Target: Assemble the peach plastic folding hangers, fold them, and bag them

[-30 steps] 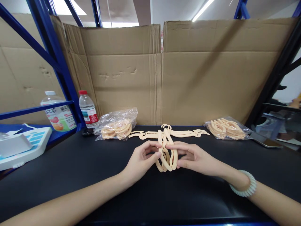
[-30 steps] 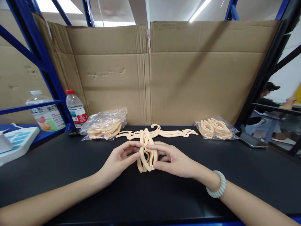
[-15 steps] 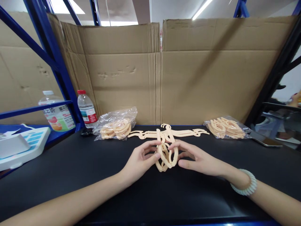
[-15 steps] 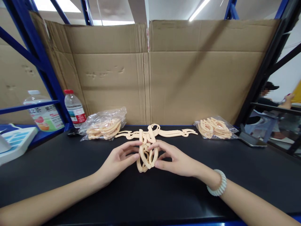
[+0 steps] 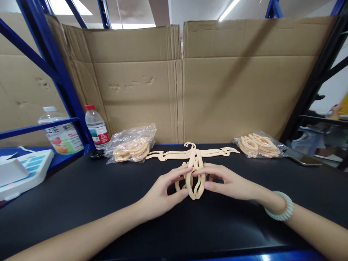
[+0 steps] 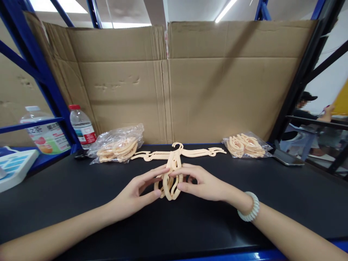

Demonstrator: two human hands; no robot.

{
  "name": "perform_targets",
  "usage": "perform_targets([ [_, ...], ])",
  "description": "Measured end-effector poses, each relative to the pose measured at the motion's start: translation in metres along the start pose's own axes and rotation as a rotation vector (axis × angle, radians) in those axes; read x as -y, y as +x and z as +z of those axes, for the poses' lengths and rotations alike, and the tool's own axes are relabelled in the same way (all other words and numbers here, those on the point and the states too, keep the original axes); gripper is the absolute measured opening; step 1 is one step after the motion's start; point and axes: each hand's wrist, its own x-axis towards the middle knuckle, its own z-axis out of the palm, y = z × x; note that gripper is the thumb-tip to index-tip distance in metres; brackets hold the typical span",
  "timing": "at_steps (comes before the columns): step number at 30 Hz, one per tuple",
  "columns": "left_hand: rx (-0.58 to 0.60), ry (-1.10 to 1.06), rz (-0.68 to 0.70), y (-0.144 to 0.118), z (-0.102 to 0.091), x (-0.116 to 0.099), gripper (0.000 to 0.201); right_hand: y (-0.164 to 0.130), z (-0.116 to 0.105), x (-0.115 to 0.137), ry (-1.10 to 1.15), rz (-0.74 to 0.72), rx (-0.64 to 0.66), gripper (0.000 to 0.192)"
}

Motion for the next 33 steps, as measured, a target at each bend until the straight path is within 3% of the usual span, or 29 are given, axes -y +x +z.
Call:
perform_targets([
  [6, 0.003, 0.300, 0.022, -0.002, -0.005, 0.006, 0.055, 0.002, -0.004, -0.012, -0.011, 0.063, -0.073, 0.039],
  [11, 0.166, 0.544, 0.130, -0.003, -0.008, 0.005, 0.042, 0.001, -0.011, -0.016, -0.261, 0.100, -0.044, 0.031],
  [14, 0.193, 0.617, 0.131, -0.002, -0.008, 0.004, 0.038, -0.001, -0.012, -0.014, -0.362, 0.071, -0.012, 0.029],
  [20, 0.163, 0.652, 0.125, -0.001, -0.008, 0.007, 0.034, -0.003, -0.008, -0.013, -0.448, 0.077, 0.084, 0.049],
  [33, 0.100, 0.619, 0.134, -0.001, -0.010, 0.011, 0.032, -0.005, -0.011, -0.019, -0.511, 0.042, 0.100, 0.049],
])
